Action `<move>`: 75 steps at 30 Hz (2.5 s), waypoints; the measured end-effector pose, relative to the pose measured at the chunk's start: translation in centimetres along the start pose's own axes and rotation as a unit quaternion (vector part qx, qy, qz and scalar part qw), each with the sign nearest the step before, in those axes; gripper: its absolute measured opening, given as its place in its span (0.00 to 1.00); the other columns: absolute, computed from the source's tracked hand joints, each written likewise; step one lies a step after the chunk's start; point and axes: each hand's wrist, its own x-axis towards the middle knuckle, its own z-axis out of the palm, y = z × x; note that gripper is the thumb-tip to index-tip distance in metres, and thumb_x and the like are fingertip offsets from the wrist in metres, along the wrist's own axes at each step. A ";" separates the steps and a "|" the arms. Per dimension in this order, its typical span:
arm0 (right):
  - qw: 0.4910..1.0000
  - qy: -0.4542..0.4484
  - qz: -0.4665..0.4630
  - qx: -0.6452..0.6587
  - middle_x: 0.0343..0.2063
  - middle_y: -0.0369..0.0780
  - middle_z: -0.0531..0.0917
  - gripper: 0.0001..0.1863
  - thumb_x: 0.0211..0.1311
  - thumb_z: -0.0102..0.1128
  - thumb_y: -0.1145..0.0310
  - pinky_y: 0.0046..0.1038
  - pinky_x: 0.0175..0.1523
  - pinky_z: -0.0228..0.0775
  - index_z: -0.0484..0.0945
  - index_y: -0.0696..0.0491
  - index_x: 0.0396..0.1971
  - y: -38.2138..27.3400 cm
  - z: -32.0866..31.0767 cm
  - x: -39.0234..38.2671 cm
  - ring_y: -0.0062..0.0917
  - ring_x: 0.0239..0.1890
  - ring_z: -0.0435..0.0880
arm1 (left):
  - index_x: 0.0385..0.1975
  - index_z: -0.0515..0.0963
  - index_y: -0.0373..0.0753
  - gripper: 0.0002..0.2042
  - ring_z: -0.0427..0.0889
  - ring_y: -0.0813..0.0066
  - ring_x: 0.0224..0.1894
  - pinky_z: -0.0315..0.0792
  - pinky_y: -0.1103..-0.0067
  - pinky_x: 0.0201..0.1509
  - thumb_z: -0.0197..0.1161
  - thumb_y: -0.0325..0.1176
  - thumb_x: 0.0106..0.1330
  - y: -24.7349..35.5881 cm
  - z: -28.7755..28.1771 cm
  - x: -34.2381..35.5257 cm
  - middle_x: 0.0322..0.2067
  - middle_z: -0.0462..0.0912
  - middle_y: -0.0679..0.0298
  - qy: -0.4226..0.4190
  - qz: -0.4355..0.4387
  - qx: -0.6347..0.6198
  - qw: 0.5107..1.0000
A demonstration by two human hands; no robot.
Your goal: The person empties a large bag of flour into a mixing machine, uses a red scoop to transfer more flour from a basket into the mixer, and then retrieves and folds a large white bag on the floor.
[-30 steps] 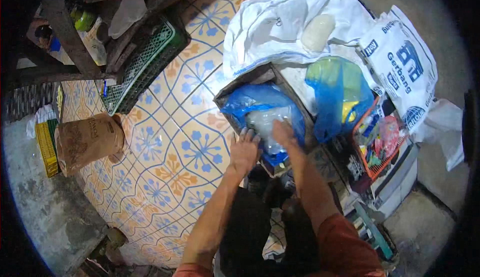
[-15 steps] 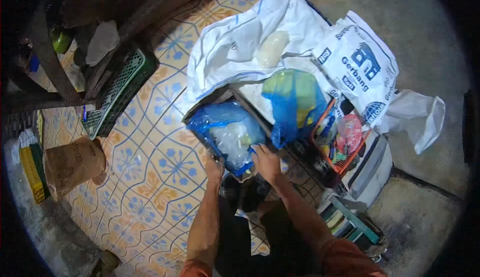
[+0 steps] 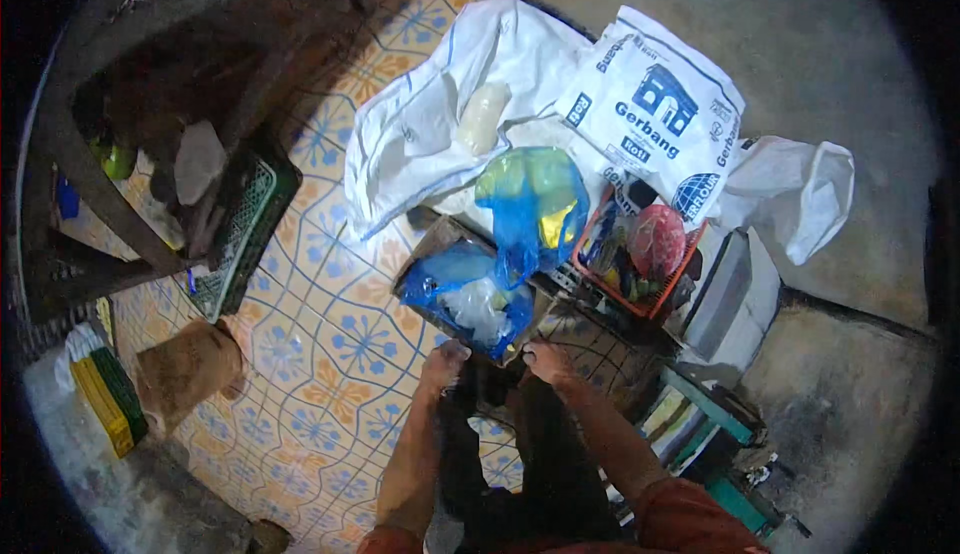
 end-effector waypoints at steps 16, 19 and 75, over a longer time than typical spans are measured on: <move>0.943 0.144 -0.109 0.280 0.28 0.41 0.81 0.20 0.60 0.54 0.56 0.32 0.40 0.70 0.78 0.57 0.43 -17.4 -18.4 14.4 0.31 0.33 0.81 | 0.39 0.78 0.33 0.12 0.80 0.71 0.26 0.72 0.76 0.32 0.57 0.36 0.65 31.3 -12.0 12.1 0.25 0.82 0.57 0.296 0.204 0.287 0.888; 0.929 0.201 -0.077 0.300 0.35 0.48 0.80 0.21 0.57 0.58 0.59 0.38 0.47 0.68 0.77 0.58 0.45 -24.5 -19.1 22.2 0.41 0.42 0.79 | 0.46 0.74 0.32 0.17 0.80 0.61 0.36 0.72 0.72 0.40 0.60 0.37 0.62 38.5 -15.4 18.4 0.37 0.80 0.51 0.231 0.250 0.399 0.851; 0.883 0.142 0.295 0.337 0.53 0.53 0.71 0.32 0.62 0.55 0.58 0.46 0.57 0.66 0.58 0.59 0.61 3.6 23.3 6.2 0.48 0.56 0.70 | 0.61 0.59 0.31 0.25 0.68 0.61 0.56 0.62 0.69 0.60 0.52 0.38 0.69 45.7 -23.7 15.9 0.58 0.64 0.52 0.018 0.386 0.510 0.769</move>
